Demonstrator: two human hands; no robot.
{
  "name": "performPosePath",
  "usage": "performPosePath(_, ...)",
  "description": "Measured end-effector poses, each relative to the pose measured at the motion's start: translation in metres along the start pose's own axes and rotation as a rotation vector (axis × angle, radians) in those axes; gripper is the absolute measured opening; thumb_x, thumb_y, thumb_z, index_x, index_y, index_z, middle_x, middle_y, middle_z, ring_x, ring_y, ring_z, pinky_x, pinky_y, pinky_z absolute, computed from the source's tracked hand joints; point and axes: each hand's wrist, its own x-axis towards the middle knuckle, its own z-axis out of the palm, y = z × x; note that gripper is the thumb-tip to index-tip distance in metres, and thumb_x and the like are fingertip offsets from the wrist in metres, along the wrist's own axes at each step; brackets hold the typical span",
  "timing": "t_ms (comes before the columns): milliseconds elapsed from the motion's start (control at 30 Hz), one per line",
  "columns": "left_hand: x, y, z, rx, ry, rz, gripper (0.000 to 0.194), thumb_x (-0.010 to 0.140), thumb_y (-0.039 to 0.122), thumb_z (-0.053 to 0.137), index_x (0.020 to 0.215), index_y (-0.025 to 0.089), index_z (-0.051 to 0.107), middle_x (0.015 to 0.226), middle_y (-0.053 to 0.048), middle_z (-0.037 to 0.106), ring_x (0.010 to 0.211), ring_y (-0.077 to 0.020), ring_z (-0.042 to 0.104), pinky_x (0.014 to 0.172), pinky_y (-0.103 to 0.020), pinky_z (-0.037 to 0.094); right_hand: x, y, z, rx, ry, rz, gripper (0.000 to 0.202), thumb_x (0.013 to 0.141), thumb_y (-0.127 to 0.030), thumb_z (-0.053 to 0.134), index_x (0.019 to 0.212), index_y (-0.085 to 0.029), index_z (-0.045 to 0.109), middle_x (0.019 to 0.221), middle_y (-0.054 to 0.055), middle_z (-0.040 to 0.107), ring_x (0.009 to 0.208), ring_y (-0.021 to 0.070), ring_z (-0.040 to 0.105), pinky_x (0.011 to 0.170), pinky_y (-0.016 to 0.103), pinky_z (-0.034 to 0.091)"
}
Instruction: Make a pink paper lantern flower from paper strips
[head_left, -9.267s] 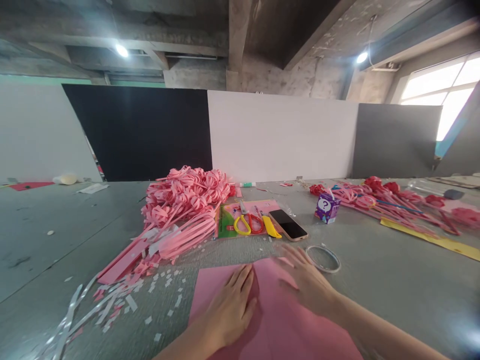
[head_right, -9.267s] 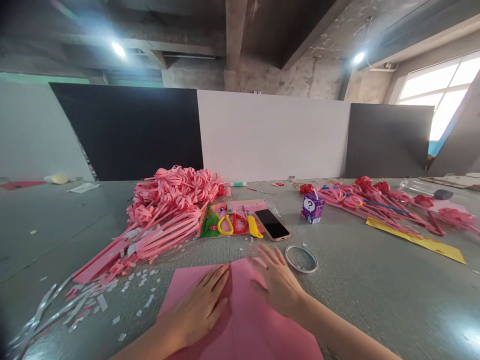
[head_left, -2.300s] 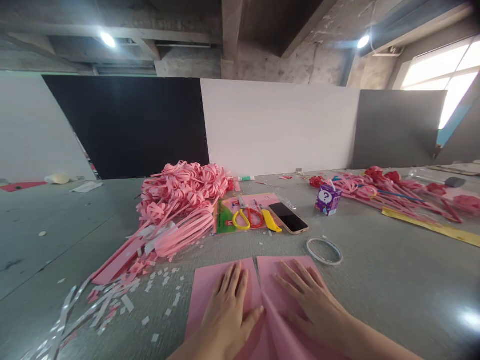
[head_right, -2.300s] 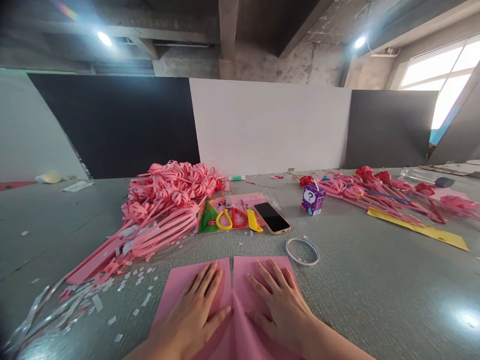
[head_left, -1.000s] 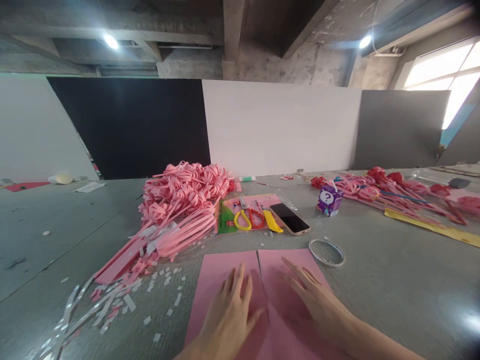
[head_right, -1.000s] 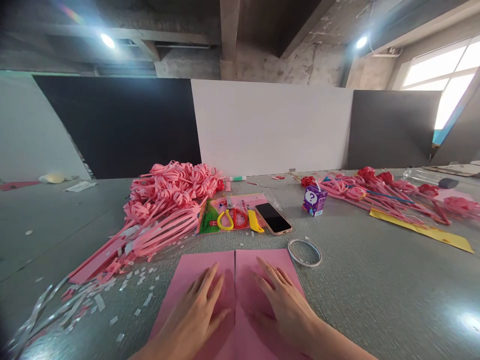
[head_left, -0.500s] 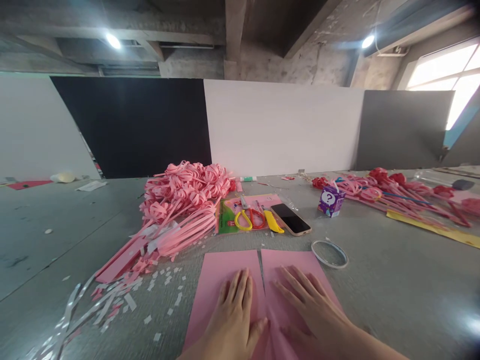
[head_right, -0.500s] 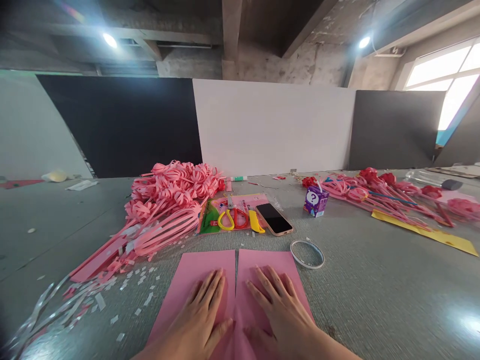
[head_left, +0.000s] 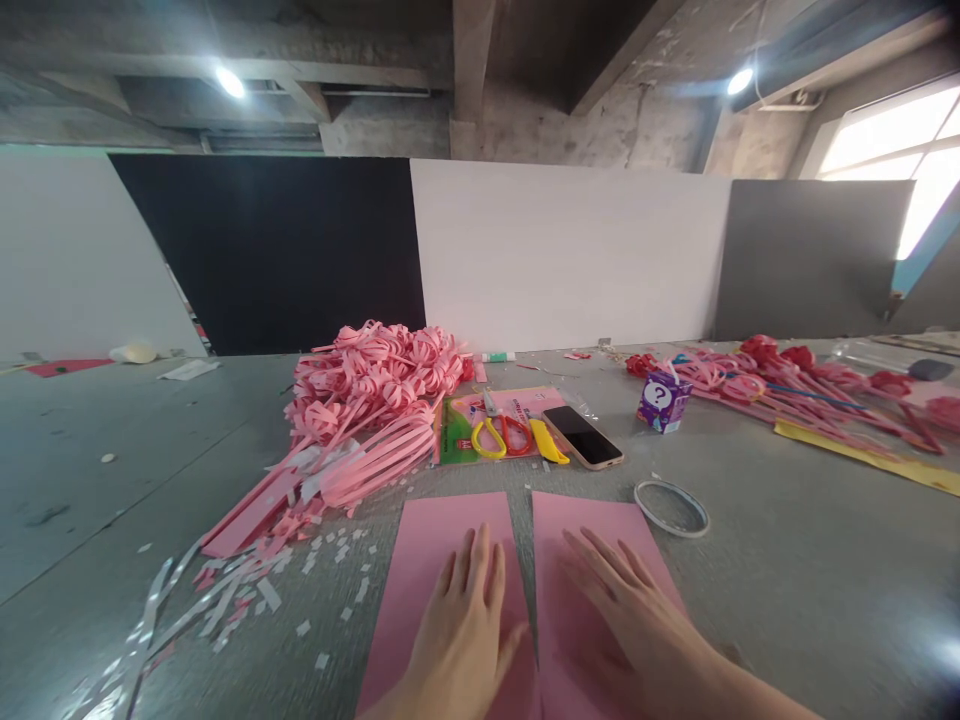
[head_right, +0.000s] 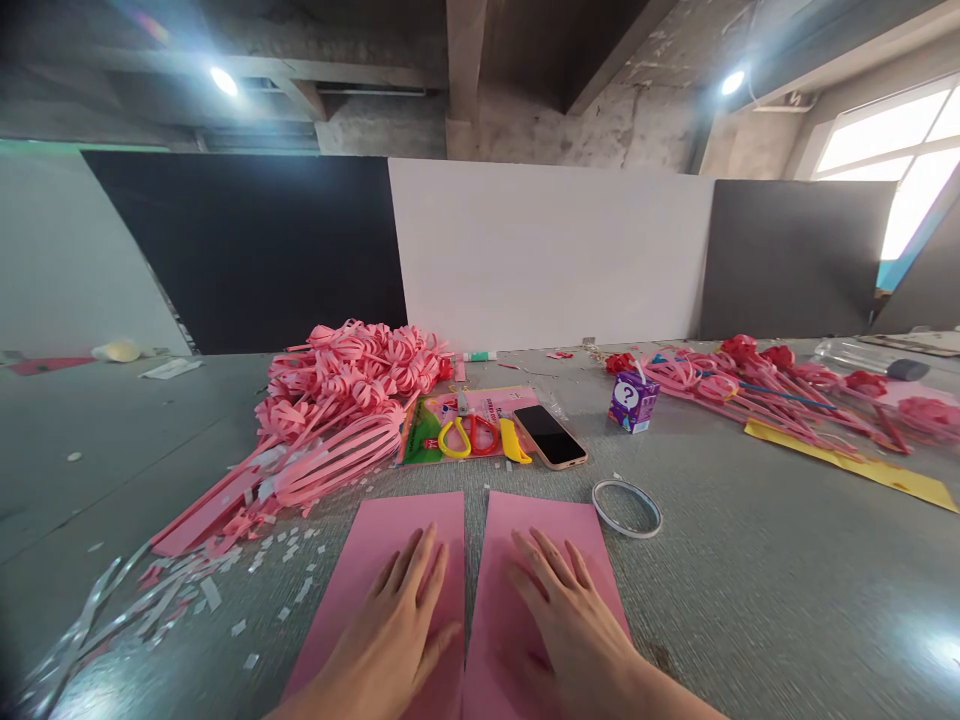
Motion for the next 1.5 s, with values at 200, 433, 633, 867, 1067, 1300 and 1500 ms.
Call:
performPosePath(200, -0.012, 0.008, 0.003, -0.072, -0.138, 0.032, 0.065, 0.081, 0.046, 0.034, 0.130, 0.004, 0.026, 0.136, -0.019, 0.016, 0.123, -0.0352, 0.019, 0.098, -0.050, 0.025, -0.006, -0.013, 0.005, 0.019, -0.139, -0.074, 0.067, 0.076, -0.044, 0.044, 0.134, -0.022, 0.020, 0.140, 0.007, 0.016, 0.127, 0.0337, 0.009, 0.098, 0.058, 0.013)
performPosePath(433, -0.021, -0.010, 0.021, -0.076, -0.063, 0.162, 0.062, 0.083, 0.048, 0.030, 0.133, 0.012, 0.019, 0.138, -0.012, 0.011, 0.126, -0.0293, 0.015, 0.100, -0.047, 0.022, -0.009, -0.005, 0.013, 0.034, -0.105, -0.122, 0.074, 0.073, -0.059, 0.042, 0.134, -0.025, 0.015, 0.140, 0.009, 0.014, 0.126, 0.0368, 0.007, 0.094, 0.063, 0.011)
performPosePath(633, -0.027, -0.019, 0.025, -0.023, -0.021, 0.140, 0.060, 0.084, 0.045, 0.030, 0.133, 0.012, 0.023, 0.138, -0.011, 0.014, 0.126, -0.0283, 0.018, 0.101, -0.043, 0.023, -0.014, -0.002, 0.011, 0.023, -0.103, -0.125, 0.076, 0.073, -0.059, 0.043, 0.134, -0.025, 0.013, 0.140, 0.010, 0.014, 0.125, 0.0388, 0.010, 0.092, 0.065, 0.013)
performPosePath(867, -0.025, -0.016, 0.009, -0.070, -0.126, 0.138, 0.063, 0.083, 0.046, 0.030, 0.132, 0.008, 0.024, 0.138, -0.013, 0.013, 0.126, -0.0287, 0.017, 0.101, -0.045, 0.023, -0.007, -0.005, 0.000, 0.066, -0.167, -0.201, 0.073, 0.071, -0.047, 0.052, 0.133, -0.027, 0.019, 0.140, 0.007, 0.014, 0.126, 0.0360, 0.010, 0.096, 0.061, 0.012)
performPosePath(1067, -0.025, -0.015, -0.016, -0.190, -0.111, 0.113, 0.048, 0.071, 0.028, 0.050, 0.118, 0.016, 0.048, 0.131, -0.010, 0.039, 0.117, -0.0245, 0.038, 0.096, -0.036, 0.035, -0.003, -0.004, -0.019, 0.118, -0.069, -0.263, 0.063, 0.073, -0.033, 0.052, 0.131, -0.027, 0.029, 0.137, 0.003, 0.029, 0.125, 0.0235, 0.026, 0.102, 0.041, 0.022)
performPosePath(1300, -0.014, -0.057, -0.027, -0.025, 0.051, -0.386, 0.042, 0.067, 0.035, 0.052, 0.097, 0.006, 0.055, 0.103, -0.019, 0.055, 0.096, -0.0314, 0.052, 0.080, -0.040, 0.041, 0.006, 0.047, -0.009, 0.030, 0.264, 0.311, 0.053, 0.067, -0.035, 0.055, 0.115, -0.016, 0.047, 0.114, 0.013, 0.050, 0.106, 0.0297, 0.045, 0.086, 0.041, 0.038)
performPosePath(1500, -0.002, -0.075, -0.025, -0.184, 0.020, -0.468, 0.055, 0.054, 0.030, 0.063, 0.099, 0.003, 0.049, 0.101, -0.021, 0.055, 0.098, -0.0323, 0.052, 0.078, -0.034, 0.040, 0.005, 0.043, -0.018, 0.180, 0.146, 0.380, 0.078, 0.052, -0.013, 0.056, 0.126, -0.010, 0.031, 0.114, 0.015, 0.045, 0.098, 0.0256, 0.050, 0.081, 0.032, 0.040)
